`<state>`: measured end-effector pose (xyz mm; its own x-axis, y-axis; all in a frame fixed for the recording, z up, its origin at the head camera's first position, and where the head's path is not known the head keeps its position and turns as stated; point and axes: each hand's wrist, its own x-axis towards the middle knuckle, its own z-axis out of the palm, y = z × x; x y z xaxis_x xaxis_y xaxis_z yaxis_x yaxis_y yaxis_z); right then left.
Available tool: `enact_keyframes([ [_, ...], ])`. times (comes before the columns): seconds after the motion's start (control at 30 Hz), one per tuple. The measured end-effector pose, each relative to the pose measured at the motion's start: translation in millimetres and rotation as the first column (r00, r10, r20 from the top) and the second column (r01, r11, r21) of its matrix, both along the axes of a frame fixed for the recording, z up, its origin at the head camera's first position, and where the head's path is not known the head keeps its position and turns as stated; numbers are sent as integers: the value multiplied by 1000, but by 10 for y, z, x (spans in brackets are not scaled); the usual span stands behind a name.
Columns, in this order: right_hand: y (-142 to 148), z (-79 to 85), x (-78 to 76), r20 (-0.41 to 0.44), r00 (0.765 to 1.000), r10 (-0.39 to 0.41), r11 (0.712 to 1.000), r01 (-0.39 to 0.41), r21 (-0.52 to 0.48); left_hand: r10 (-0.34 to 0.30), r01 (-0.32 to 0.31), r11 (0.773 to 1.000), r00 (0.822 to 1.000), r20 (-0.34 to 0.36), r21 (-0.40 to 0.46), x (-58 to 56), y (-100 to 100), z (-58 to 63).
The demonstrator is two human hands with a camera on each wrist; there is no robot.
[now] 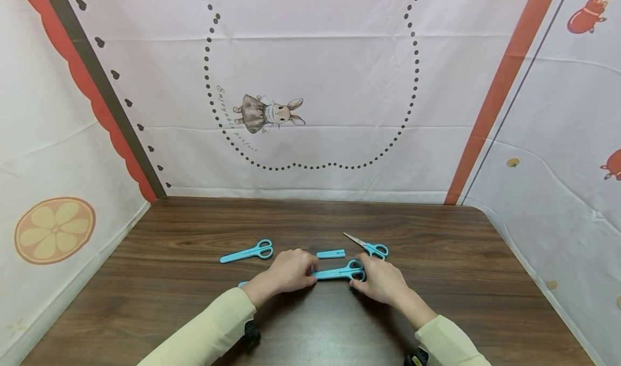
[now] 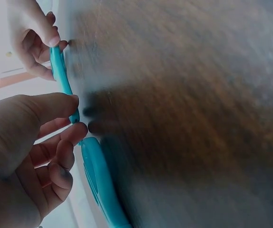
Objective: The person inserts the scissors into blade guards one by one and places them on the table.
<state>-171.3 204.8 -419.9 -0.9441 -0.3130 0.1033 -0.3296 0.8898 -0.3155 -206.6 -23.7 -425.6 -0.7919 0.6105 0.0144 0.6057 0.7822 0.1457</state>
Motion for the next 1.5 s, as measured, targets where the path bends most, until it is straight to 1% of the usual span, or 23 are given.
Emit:
enact_keyframes([
  [0.27, 4, 14, 2, -1, 1000, 21, 1000, -21, 6, 11, -11, 1000, 1000, 8, -4, -14, 15, 5],
  [0.43, 8, 10, 6, -2, 1000, 15, 1000, -15, 8, 17, -17, 1000, 1000, 4, -10, -14, 20, 23],
  [0.73, 11, -14, 15, -3, 1000, 5, 1000, -5, 23, 29, -29, 999, 999, 30, -17, -24, 25, 34],
  [0.97, 12, -52, 25, -2, 1000, -5, 999, 5, 33, 30, -30, 1000, 999, 18, -11, -32, 36, 7],
  [1.2, 8, -79, 18, -23, 1000, -11, 999, 12, 39, 28, -28, 1000, 1000, 8, 6, -19, 28, 8],
  [1.5, 10, -78, 30, -8, 1000, -13, 999, 13, 31, 30, -30, 1000, 999, 12, -1, -16, 31, 11],
])
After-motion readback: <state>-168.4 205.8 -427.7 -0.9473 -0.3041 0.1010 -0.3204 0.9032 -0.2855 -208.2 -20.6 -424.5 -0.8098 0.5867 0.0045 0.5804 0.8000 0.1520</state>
